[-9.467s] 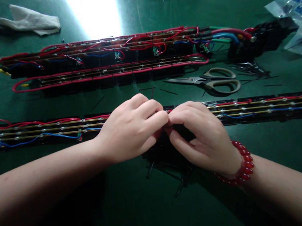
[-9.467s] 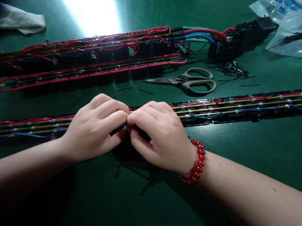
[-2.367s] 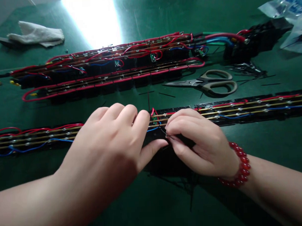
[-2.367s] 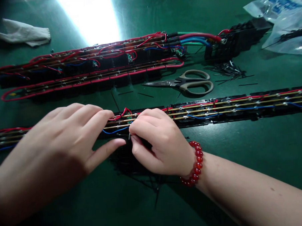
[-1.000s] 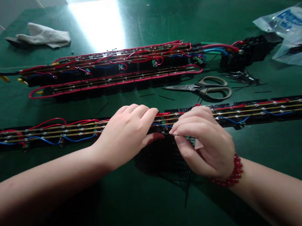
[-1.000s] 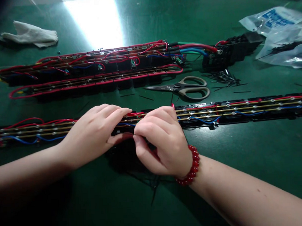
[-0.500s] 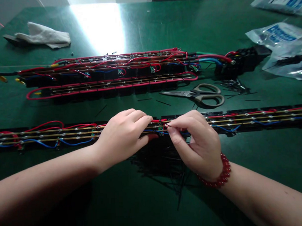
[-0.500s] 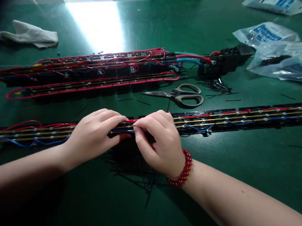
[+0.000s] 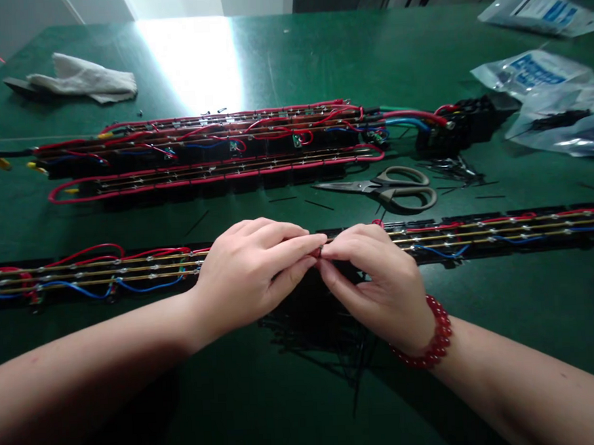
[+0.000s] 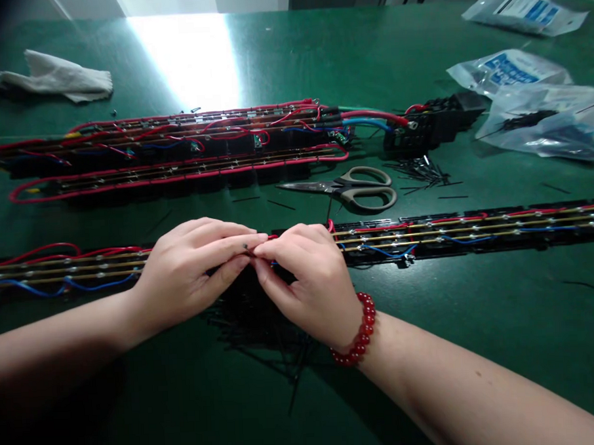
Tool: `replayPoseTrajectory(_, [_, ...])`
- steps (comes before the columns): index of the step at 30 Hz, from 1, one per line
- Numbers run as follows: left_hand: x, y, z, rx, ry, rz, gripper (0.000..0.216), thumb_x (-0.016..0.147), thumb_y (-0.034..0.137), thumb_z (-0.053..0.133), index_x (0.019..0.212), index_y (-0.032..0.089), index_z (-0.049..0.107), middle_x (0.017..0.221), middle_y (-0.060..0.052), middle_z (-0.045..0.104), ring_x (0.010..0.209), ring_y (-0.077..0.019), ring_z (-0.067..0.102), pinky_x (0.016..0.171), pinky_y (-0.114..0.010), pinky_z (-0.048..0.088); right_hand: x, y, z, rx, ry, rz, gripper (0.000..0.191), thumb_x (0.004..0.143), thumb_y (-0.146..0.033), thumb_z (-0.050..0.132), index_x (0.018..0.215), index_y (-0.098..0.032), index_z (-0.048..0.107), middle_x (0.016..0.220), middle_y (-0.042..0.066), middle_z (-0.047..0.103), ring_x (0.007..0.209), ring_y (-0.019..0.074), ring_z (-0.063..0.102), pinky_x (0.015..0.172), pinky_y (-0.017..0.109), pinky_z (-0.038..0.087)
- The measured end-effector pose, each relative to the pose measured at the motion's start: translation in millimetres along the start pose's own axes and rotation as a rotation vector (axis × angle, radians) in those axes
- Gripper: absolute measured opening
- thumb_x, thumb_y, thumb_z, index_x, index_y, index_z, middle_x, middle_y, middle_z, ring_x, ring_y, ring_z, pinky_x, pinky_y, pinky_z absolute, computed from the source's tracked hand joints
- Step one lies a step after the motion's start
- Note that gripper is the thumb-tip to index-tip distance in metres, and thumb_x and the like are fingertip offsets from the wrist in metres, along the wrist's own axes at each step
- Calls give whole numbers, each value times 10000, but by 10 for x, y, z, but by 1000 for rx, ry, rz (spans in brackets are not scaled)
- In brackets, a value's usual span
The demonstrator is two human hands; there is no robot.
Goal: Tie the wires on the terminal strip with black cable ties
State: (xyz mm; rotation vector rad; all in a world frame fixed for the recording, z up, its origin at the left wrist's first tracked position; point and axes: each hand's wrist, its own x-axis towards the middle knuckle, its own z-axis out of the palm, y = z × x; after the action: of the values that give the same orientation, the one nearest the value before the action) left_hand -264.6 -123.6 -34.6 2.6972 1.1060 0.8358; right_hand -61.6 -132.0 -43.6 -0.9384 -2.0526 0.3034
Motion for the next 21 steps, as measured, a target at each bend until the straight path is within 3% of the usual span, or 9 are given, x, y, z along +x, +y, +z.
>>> replayPoseTrajectory(7, [-31, -13, -2, 240, 47, 190, 204, 923, 233, 617, 1104, 162, 680, 1139, -52, 744, 951, -221, 682, 819, -382, 512, -7, -20, -14, 59, 13, 66, 73, 894, -137, 656, 922, -204, 649, 861, 8, 729, 809, 133, 660, 761, 294, 522])
replayPoseTrajectory(13, [-37, -56, 19, 150, 72, 178, 92, 916, 159, 608, 983, 181, 668, 1125, -28, 750, 955, -203, 686, 810, -359, 513, -4, -24, -39, 113, -20, 59, 57, 928, -167, 609, 938, -198, 656, 866, 19, 721, 833, 144, 648, 787, 313, 527])
replayPoseTrajectory(21, [-26, -55, 36, 130, 56, 123, 85, 936, 185, 570, 940, 193, 654, 1091, -12, 757, 946, -185, 692, 811, -343, 508, -37, -41, -41, 159, 2, 143, 106, 982, -212, 510, 999, -220, 614, 916, 18, 710, 848, 162, 671, 780, 346, 528])
